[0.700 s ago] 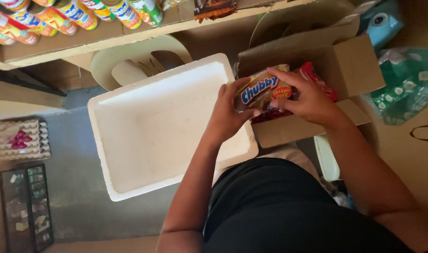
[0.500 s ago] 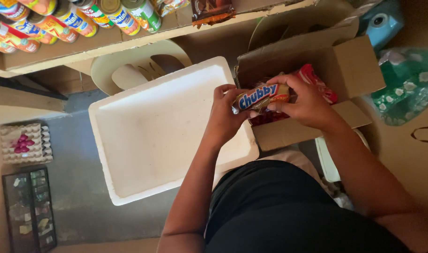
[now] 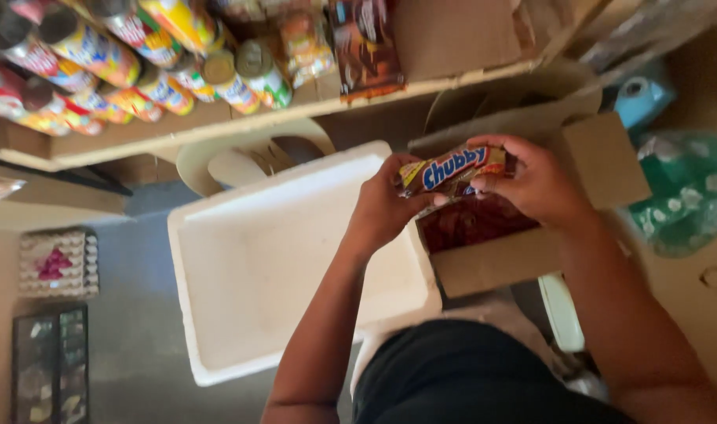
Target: Organizing and stocking various snack food packets from a container onto storage shelves in a store environment.
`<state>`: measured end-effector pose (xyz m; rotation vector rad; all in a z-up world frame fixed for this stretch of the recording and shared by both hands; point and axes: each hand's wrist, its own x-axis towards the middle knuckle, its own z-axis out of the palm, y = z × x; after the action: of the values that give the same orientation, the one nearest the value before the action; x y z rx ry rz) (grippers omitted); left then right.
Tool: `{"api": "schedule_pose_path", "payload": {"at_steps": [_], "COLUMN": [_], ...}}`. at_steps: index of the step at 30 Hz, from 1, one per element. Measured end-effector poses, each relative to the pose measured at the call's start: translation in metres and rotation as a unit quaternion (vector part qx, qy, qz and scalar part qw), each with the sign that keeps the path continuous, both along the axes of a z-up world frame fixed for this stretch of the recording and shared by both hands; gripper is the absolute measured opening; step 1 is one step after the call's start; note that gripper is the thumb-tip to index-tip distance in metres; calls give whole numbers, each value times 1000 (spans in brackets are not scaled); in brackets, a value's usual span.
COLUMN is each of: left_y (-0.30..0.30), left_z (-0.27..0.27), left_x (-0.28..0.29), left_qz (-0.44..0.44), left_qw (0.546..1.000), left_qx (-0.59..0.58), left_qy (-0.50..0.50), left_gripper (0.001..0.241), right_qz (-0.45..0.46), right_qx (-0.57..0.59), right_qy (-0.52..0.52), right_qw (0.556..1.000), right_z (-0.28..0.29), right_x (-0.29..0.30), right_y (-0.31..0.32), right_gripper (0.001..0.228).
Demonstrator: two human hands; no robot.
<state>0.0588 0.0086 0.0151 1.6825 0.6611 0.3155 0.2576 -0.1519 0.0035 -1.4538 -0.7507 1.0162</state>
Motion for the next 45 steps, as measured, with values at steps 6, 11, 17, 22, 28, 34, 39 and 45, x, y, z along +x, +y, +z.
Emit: {"api": "schedule_pose_path", "payload": {"at_steps": [6, 11, 17, 22, 28, 34, 39, 45], "left_y": [32, 77, 136, 147, 166, 171, 178, 200], "left_z": [-7, -12, -31, -48, -74, -83, -129, -210], "left_x": [35, 109, 207, 257, 299, 314, 329, 380], "left_qz": [-36, 57, 165, 275, 312, 301, 245, 167], "left_qw": [978, 977, 962, 926, 916, 946, 913, 888], "left_qx": [-153, 19, 149, 245, 236, 122, 308, 428], "left_qy": [-135, -206, -159, -75, -84, 20, -110, 35], "left_gripper": [62, 64, 44, 41, 50, 37, 35, 30], "right_qz": [-38, -97, -139, -193, -251, -298, -281, -276], "right_qx": [76, 24, 127, 125, 30, 163, 154, 187], "right_qy": [1, -70, -165, -472, -441, -480, -548, -458], "right_qw": [996, 993, 968, 851, 861, 809, 773, 824], "right_z": [33, 48, -13, -53, -73, -116, -187, -163], "right_x": [21, 70, 152, 189, 216, 245, 270, 254], "right_y": [24, 62, 133, 190, 236, 274, 289, 279], "right_gripper": [70, 77, 70, 64, 28, 26, 36, 37]}}
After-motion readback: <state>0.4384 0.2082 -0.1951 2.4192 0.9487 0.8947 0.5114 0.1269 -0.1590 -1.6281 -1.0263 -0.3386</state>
